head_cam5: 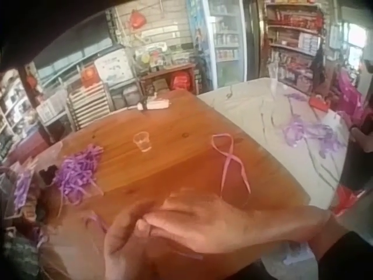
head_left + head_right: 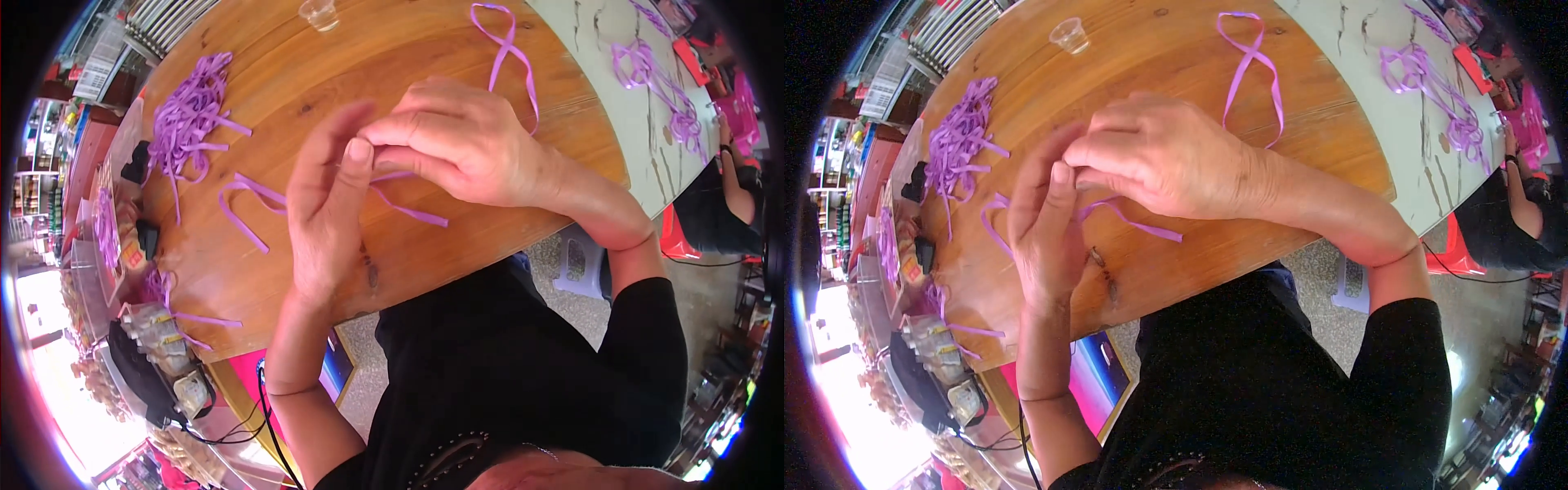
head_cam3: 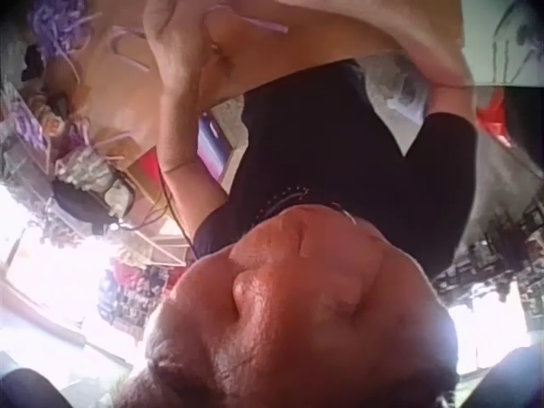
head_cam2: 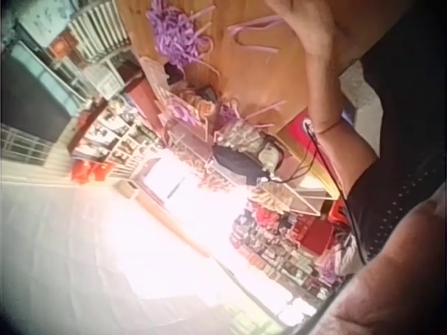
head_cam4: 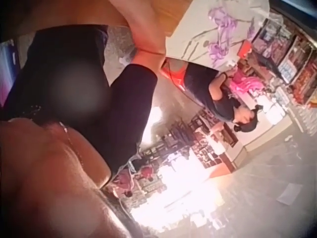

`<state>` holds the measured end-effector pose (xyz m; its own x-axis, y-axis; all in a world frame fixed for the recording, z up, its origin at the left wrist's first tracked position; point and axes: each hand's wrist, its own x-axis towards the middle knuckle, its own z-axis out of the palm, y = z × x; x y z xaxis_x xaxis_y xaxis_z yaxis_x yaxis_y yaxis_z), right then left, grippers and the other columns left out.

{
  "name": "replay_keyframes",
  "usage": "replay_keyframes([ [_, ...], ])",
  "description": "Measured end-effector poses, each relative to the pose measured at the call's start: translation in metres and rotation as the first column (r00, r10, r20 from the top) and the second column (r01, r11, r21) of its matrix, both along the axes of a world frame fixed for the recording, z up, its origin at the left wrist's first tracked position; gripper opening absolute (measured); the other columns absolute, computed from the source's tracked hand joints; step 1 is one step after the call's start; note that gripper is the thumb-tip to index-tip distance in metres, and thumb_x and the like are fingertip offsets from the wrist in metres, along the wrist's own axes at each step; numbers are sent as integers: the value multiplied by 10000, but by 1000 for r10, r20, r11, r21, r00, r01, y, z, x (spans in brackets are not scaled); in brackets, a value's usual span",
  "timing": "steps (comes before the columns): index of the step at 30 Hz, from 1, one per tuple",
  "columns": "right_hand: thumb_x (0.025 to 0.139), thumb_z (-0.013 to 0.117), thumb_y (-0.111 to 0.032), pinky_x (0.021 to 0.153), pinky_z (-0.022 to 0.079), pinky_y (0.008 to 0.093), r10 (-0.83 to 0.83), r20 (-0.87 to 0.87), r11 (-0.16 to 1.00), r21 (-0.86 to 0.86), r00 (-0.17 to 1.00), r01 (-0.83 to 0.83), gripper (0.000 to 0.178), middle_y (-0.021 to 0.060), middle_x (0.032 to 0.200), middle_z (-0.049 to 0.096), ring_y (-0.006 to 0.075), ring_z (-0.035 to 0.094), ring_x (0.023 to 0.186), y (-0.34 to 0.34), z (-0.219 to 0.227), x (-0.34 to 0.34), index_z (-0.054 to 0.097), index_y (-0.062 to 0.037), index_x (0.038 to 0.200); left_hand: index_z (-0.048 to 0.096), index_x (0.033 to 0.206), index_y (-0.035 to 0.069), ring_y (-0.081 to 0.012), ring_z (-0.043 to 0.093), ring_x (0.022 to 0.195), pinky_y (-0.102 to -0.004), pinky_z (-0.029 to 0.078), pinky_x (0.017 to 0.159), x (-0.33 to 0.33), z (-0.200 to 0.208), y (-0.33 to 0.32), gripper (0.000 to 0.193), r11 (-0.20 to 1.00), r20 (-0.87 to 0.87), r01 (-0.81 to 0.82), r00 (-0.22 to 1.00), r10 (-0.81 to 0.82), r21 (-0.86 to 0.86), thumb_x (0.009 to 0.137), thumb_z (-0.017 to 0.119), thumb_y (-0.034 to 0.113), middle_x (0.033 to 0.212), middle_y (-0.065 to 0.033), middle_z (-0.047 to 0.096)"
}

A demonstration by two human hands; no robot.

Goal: The person ties knots in purple ribbons by hand, pulling the ends through loops and tightening them one at a time. They repeat this process along the length of the ribbon, occasionally setting aside the knotted sections on the wooden table.

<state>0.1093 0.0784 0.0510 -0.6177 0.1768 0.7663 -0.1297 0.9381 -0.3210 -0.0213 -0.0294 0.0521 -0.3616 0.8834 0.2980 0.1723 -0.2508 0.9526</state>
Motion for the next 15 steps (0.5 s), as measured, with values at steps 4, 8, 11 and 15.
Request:
replay_keyframes([
  [4, 673, 733, -89, 555, 461, 291, -119, 74, 993, 14, 990, 119, 251, 49, 723, 567, 193, 571, 655, 13, -6, 17, 639, -63, 903, 595, 957, -10, -93, 550, 662, -208, 444, 610, -14, -8, 1, 127, 879, 505, 358, 848, -164, -316, 886, 556, 88, 792, -22, 584],
  [8, 681, 731, -80, 560, 470, 282, -48, 159, 998, -35, 986, 54, 232, 45, 752, 575, 193, 580, 669, 24, -18, 39, 643, -63, 895, 616, 854, -8, -67, 511, 627, -200, 413, 533, -12, -11, -9, 123, 948, 97, 68, 995, -40, -312, 876, 578, 107, 739, 2, 551],
  [11, 697, 719, -64, 577, 481, 277, -53, 167, 993, -94, 985, 70, 208, 46, 769, 579, 193, 589, 689, 28, -23, 44, 648, -65, 893, 622, 823, -9, -112, 535, 641, -224, 425, 531, -29, -18, -11, 111, 969, -198, -58, 980, 10, -239, 851, 599, 95, 747, -28, 568],
  [15, 709, 701, -35, 585, 486, 285, -38, 153, 993, -104, 987, 55, 200, 51, 783, 580, 193, 591, 690, 26, -26, 36, 647, -61, 900, 594, 1004, -6, -204, 570, 798, -258, 470, 653, -23, -20, 4, 199, 969, -871, -228, 452, 192, 95, 816, 612, 55, 911, -118, 597],
])
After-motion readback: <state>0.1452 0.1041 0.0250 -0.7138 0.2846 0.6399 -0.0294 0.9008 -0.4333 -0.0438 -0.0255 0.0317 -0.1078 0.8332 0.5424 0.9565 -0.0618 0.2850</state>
